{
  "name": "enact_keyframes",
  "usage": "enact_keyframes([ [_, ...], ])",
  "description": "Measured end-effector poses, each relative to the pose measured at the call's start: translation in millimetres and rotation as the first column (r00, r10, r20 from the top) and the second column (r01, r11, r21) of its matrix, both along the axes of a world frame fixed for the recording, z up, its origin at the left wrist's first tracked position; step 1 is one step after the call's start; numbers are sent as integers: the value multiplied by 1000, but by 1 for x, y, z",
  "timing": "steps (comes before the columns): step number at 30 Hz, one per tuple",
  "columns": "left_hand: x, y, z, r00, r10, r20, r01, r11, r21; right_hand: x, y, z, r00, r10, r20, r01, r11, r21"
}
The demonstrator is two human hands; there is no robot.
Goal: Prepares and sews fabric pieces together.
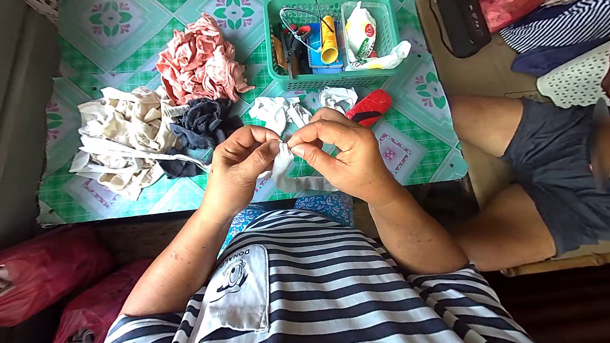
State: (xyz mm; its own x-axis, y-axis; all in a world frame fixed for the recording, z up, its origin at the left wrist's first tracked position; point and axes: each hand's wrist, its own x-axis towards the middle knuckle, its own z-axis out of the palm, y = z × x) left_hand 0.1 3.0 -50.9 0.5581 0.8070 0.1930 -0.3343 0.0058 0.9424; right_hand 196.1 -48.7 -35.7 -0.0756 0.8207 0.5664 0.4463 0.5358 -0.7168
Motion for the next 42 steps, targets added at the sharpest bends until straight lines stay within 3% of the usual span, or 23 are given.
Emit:
enact_keyframes([
  [11,1,1,-3,996,87,-35,-82,987,141,2,1,0,991,-97,89,94,995,32],
  [18,3,1,-8,976,211,-55,-176,913,369,-2,-3,5,975,-134,179,121,989,84],
  [21,6,-1,-9,937,339,-77,-241,792,561,-7,-5,6,957,-174,232,150,981,120],
  [25,9,1,-15,832,551,-62,-274,506,818,-13,-6,6,933,-229,277,186,967,171],
  [27,9,3,-16,779,626,-36,-264,379,887,-16,-5,4,927,-247,284,200,962,183],
  [29,11,4,-16,745,666,-16,-263,317,911,-18,-4,3,921,-261,288,213,959,188],
  [31,11,3,-18,750,661,-23,-278,347,896,-19,-4,1,922,-270,276,223,956,192],
  [37,12,2,-16,865,498,-56,-293,594,749,-20,1,-6,934,-305,186,262,939,221],
  [42,13,0,-9,977,207,-44,-183,931,317,-21,3,-13,957,-279,78,258,943,210],
])
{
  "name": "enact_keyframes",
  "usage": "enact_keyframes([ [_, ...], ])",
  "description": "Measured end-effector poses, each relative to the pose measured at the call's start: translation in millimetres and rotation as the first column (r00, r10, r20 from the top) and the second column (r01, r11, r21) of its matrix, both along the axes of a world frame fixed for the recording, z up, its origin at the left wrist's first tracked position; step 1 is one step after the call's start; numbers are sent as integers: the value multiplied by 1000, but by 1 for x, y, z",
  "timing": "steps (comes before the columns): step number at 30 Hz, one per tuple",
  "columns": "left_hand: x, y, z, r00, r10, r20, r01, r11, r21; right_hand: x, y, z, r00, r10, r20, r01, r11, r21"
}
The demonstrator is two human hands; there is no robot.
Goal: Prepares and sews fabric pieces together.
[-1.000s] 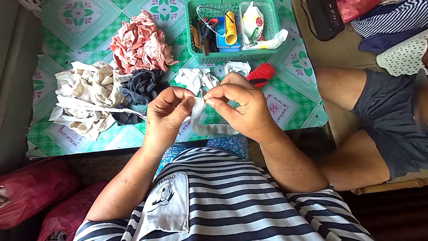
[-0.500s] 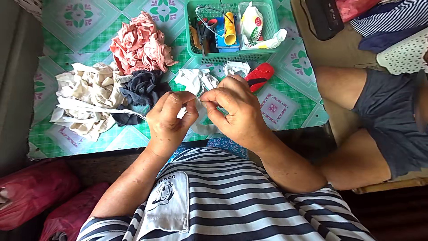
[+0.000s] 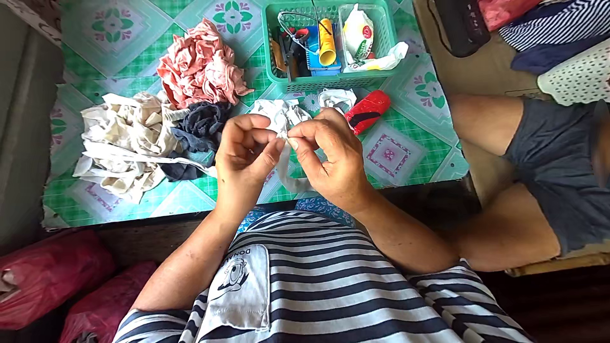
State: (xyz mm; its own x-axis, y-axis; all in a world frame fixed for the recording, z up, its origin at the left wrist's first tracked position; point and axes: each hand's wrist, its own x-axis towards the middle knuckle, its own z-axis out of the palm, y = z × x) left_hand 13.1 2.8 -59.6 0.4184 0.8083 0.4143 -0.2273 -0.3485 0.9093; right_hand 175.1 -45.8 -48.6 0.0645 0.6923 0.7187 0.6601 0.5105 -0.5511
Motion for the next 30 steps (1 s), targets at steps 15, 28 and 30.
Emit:
enact_keyframes([
  [15,10,6,-20,937,300,-178,-192,870,454,-4,0,-4,990,32,-135,-52,988,-149],
  [28,-3,22,-29,987,138,-77,-130,986,104,32,-19,48,923,303,-239,-279,951,130],
  [30,-6,23,-30,987,147,-65,-143,987,67,41,-29,56,942,256,-218,-222,960,169],
])
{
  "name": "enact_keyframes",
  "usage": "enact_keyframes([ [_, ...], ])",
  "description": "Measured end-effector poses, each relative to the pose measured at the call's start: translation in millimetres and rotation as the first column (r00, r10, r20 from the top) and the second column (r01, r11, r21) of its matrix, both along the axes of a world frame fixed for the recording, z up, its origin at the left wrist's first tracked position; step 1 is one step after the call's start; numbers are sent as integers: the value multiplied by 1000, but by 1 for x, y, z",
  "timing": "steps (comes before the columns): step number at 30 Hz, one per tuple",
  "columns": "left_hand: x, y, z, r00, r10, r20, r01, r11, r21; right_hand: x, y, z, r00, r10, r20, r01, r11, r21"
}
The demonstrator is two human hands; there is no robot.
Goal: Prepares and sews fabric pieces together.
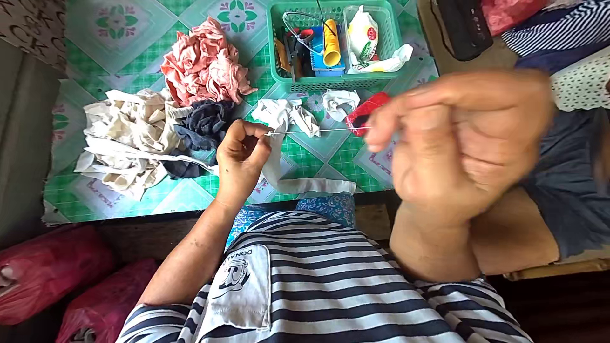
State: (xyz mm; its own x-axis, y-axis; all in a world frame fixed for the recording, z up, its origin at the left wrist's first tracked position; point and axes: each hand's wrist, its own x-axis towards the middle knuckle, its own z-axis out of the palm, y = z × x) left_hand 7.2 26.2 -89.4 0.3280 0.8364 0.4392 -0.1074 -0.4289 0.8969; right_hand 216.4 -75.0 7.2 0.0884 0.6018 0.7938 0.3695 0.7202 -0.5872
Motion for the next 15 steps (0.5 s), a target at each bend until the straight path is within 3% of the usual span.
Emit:
enact_keyframes([
  [6,-2,4,-5,1000,25,16,-24,999,-38,24,-23,6,983,-178,-52,181,981,63],
  [15,-4,5,-2,999,35,-2,-35,999,-33,42,-40,6,961,-238,-141,249,966,63],
])
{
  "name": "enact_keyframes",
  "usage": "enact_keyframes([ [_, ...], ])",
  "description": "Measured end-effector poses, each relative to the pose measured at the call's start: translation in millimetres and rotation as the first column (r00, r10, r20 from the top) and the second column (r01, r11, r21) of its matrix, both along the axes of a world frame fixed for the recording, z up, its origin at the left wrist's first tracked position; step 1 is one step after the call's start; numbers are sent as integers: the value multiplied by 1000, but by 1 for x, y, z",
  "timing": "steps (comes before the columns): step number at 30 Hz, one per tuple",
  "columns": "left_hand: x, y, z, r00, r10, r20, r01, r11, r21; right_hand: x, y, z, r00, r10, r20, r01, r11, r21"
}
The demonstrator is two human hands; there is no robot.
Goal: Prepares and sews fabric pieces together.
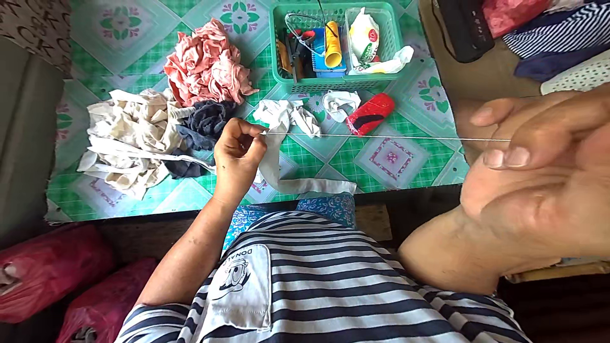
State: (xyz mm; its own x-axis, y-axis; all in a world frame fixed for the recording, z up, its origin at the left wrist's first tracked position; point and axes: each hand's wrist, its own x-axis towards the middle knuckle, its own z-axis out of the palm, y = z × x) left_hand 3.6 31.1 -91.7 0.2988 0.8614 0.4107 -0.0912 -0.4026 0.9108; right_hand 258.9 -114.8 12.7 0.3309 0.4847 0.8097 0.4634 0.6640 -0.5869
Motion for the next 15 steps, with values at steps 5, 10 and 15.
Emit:
enact_keyframes([
  [5,-1,1,3,1000,7,-23,-7,1000,13,1,-4,0,999,-38,-28,40,996,74],
  [10,-1,1,3,994,-89,62,90,996,-18,8,-5,-2,989,106,106,-93,988,-126],
  [15,2,-5,13,935,-321,150,321,947,24,-19,61,-36,857,489,163,-387,819,-424],
])
